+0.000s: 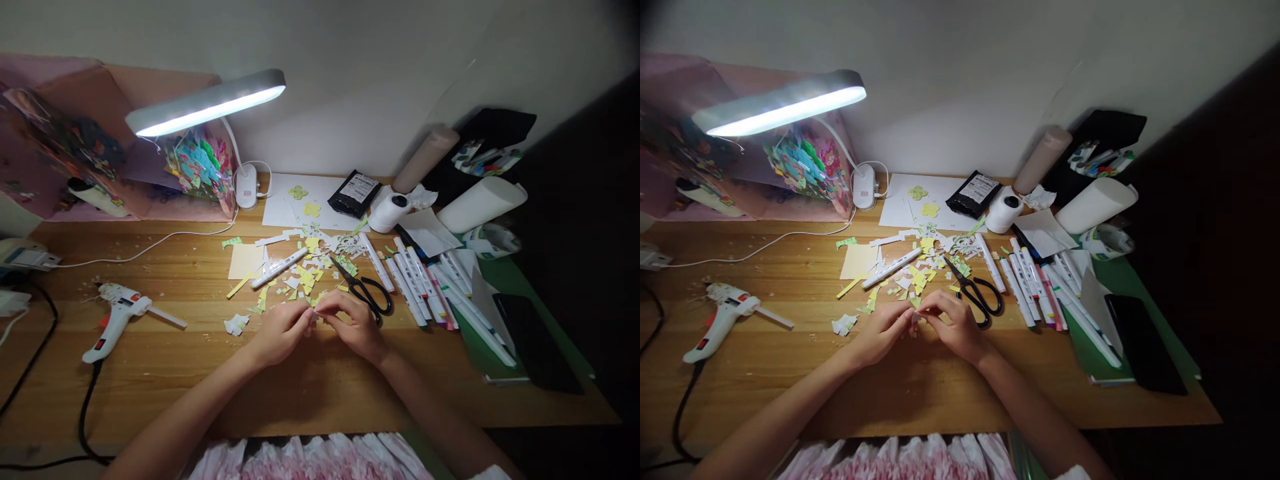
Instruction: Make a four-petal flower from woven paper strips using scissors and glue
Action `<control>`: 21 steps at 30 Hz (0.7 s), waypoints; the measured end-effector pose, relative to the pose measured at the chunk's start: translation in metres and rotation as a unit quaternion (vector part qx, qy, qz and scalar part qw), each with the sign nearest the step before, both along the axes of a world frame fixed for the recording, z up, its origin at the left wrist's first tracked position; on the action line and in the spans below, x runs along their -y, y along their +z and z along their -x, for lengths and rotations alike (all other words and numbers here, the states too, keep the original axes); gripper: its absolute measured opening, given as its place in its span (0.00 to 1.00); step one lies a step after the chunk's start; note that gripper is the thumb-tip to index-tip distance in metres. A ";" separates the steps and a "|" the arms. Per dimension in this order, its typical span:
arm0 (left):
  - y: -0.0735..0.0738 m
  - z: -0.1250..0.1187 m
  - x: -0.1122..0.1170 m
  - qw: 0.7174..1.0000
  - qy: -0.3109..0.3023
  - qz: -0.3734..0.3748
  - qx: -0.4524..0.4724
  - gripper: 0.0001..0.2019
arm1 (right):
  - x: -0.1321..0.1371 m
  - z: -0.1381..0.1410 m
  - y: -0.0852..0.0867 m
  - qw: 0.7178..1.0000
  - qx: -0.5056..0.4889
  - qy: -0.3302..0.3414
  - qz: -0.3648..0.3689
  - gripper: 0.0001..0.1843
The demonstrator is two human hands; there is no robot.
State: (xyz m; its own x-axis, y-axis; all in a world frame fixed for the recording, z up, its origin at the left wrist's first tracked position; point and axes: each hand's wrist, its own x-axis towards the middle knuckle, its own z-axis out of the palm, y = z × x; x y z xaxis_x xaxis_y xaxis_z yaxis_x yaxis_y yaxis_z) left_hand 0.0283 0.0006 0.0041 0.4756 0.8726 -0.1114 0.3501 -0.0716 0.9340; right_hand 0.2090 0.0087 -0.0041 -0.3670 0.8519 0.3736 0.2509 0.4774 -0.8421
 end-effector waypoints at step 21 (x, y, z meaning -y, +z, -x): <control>-0.001 0.002 -0.001 1.000 -0.001 -0.015 -0.025 0.16 | 0.001 0.001 -0.001 1.000 -0.012 -0.007 0.012 0.04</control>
State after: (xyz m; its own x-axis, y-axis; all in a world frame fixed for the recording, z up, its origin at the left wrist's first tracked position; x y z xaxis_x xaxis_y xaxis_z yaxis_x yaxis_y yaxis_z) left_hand 0.0263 0.0019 0.0032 0.4712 0.8754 -0.1079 0.3953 -0.1002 0.9131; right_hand 0.2084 0.0077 -0.0049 -0.3464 0.8661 0.3604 0.2379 0.4527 -0.8593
